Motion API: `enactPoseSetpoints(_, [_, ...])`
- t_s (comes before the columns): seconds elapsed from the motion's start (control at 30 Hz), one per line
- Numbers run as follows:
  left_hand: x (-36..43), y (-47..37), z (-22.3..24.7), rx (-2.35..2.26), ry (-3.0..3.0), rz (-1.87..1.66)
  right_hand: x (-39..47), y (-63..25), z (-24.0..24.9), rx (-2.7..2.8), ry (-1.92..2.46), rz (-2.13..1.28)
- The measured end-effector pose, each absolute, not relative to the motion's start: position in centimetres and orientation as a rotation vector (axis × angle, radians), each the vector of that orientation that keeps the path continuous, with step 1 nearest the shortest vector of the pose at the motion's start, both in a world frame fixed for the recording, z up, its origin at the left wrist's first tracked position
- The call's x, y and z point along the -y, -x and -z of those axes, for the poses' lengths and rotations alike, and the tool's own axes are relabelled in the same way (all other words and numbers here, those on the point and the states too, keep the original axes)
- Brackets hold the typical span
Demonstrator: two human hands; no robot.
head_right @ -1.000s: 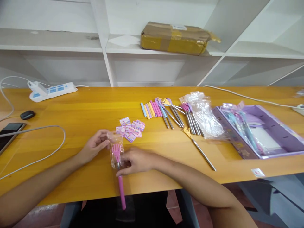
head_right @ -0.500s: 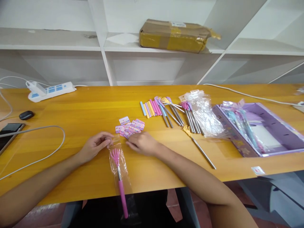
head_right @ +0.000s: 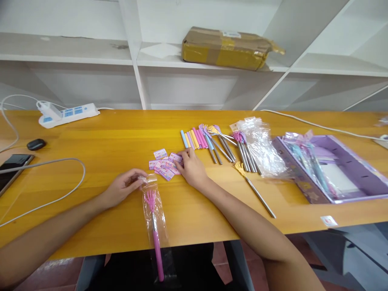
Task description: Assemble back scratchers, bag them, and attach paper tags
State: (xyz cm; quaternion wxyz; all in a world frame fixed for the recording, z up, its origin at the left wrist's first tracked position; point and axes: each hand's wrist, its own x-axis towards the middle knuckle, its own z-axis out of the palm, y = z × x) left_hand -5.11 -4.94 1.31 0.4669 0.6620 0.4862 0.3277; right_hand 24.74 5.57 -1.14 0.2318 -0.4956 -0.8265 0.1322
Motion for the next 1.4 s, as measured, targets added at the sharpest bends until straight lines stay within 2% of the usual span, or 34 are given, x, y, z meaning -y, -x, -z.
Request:
enactPoseSetpoints(0.23, [5.1,5.0,-0.8,-1.199,-1.524,-0.947,-5.9,-24.9,1.1,2.145,1.342,-0.540])
enactPoseSetpoints(0.47, [5.2,4.9,-0.3,-1.192,-1.420,-1.166,-5.8,-24.4,1.6,1.986,1.190,-0.571])
enactPoseSetpoints(0.73, [4.8,5.5,-0.6,-1.240,-1.717,-1.009,-5.9,-24.4,1.4,1.944,1.105,-0.599])
enactPoseSetpoints(1.03, [4.7,5.2,-2.1,-1.034,-1.594,-0.949,-5.0,-23.3,0.0,1.760,0.950,-0.575])
enactPoseSetpoints(1.27, [4.5,5.0,-1.1,-0.720,-1.199,-1.023,-2.2,-22.0,0.1,1.748,0.680,-1.013])
enactPoseSetpoints(1.4, [4.4,4.8,-1.5,-0.567,-1.022,-0.988,-1.8,-21.6,0.5,1.783,0.705,-1.045])
